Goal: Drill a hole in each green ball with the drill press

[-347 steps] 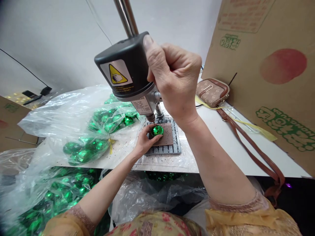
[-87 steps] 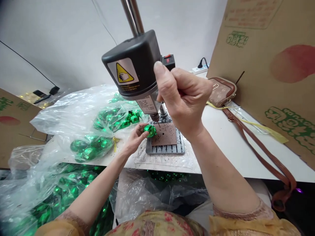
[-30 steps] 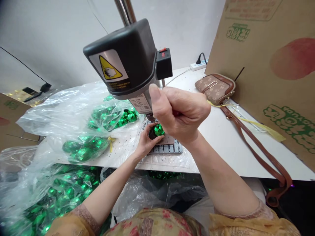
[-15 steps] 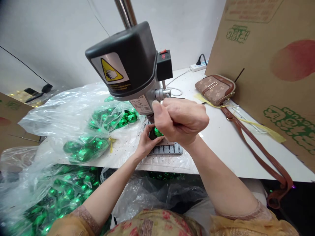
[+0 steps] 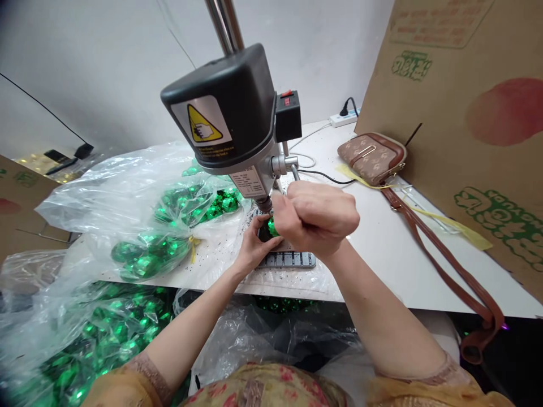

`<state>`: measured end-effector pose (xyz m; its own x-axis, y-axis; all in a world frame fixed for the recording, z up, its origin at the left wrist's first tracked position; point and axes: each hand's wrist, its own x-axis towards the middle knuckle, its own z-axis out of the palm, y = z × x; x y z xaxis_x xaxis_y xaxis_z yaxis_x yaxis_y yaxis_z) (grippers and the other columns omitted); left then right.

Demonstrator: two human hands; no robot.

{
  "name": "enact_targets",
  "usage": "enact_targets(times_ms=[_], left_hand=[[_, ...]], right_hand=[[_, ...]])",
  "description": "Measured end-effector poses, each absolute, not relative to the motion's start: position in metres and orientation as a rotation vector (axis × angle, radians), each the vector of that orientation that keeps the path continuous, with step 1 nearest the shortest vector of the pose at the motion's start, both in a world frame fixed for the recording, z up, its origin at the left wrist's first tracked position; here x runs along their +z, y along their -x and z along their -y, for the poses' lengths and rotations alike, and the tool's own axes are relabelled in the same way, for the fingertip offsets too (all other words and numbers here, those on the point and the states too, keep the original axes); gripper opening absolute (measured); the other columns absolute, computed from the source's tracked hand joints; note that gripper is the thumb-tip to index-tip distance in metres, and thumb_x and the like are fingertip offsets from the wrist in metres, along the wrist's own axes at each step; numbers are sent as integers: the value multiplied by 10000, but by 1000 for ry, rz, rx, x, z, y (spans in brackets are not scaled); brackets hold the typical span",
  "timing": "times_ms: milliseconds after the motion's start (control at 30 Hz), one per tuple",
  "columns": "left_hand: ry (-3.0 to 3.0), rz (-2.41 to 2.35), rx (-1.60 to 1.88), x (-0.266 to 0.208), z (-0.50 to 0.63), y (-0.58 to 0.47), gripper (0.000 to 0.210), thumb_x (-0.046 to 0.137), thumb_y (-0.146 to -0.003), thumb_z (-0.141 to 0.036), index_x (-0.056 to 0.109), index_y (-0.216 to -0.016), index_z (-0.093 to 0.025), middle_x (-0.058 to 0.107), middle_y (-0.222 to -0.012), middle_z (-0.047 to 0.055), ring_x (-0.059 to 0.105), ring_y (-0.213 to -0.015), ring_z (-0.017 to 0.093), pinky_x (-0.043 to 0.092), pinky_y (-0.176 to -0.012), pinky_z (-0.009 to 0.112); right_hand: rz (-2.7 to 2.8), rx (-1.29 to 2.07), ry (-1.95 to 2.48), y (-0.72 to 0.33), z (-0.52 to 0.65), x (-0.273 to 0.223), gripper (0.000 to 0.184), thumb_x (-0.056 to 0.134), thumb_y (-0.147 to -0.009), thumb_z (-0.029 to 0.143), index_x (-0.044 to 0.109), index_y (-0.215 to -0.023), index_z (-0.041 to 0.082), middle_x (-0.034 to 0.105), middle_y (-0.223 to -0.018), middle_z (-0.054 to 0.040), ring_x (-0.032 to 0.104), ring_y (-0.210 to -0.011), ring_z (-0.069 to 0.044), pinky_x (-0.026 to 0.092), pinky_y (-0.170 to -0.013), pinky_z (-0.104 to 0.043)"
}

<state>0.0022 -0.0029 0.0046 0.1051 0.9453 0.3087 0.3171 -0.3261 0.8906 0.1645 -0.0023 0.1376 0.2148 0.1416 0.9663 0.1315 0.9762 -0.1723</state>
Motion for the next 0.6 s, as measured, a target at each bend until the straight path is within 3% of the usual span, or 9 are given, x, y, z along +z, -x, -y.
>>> enact_targets(times_ms=[67, 133, 267, 400, 500, 600], left_hand=[[-1742, -1283, 1223, 4, 2, -4, 508, 849, -739, -324, 592, -1164, -213, 693, -1116, 67, 663, -1042, 237, 524, -927, 387], [-1748, -1334, 1236, 5, 3, -6, 506, 855, -736, -311, 594, -1159, -217, 693, -1109, 65, 668, -1033, 240, 534, -918, 391], [-1838, -1473, 1355, 7, 22, -5, 467, 837, -762, -332, 593, -1147, -228, 680, -1065, 67, 673, -1004, 244, 548, -887, 398], [-2321, -1217, 1475, 2, 69, 10, 529, 808, -797, -408, 560, -1226, -222, 680, -1055, 89, 683, -970, 237, 563, -804, 359], [-2916, -782, 1280, -12, 110, 25, 487, 744, -842, -497, 592, -1159, -161, 675, -916, 81, 649, -790, 186, 528, -683, 313], [-3233, -675, 831, -24, 137, 36, 436, 695, -886, -506, 618, -1106, -137, 671, -882, 83, 620, -785, 186, 525, -745, 344]], right_hand=[[1248, 65, 333, -160, 4, 152, 447, 595, -868, 104, 414, -467, 189, 372, -419, 59, 417, -377, -66, 263, -380, -268], [1149, 151, 375, -156, 3, 169, 442, 610, -865, 101, 444, -465, 188, 348, -405, 62, 347, -363, -53, 226, -384, -272], [1158, 240, 361, -154, -7, 193, 433, 624, -877, 108, 503, -468, 178, 389, -402, 44, 334, -382, -48, 273, -439, -278], [1151, 209, 330, -156, -11, 194, 457, 710, -837, 300, 486, -461, 171, 388, -410, 45, 322, -389, -39, 248, -438, -272], [1169, 235, 442, -156, -8, 191, 461, 662, -871, 385, 501, -494, 174, 406, -442, 49, 357, -426, -40, 289, -469, -255], [1164, 247, 454, -156, -4, 190, 448, 620, -921, 261, 497, -499, 169, 404, -445, 52, 352, -435, -35, 279, -480, -252]])
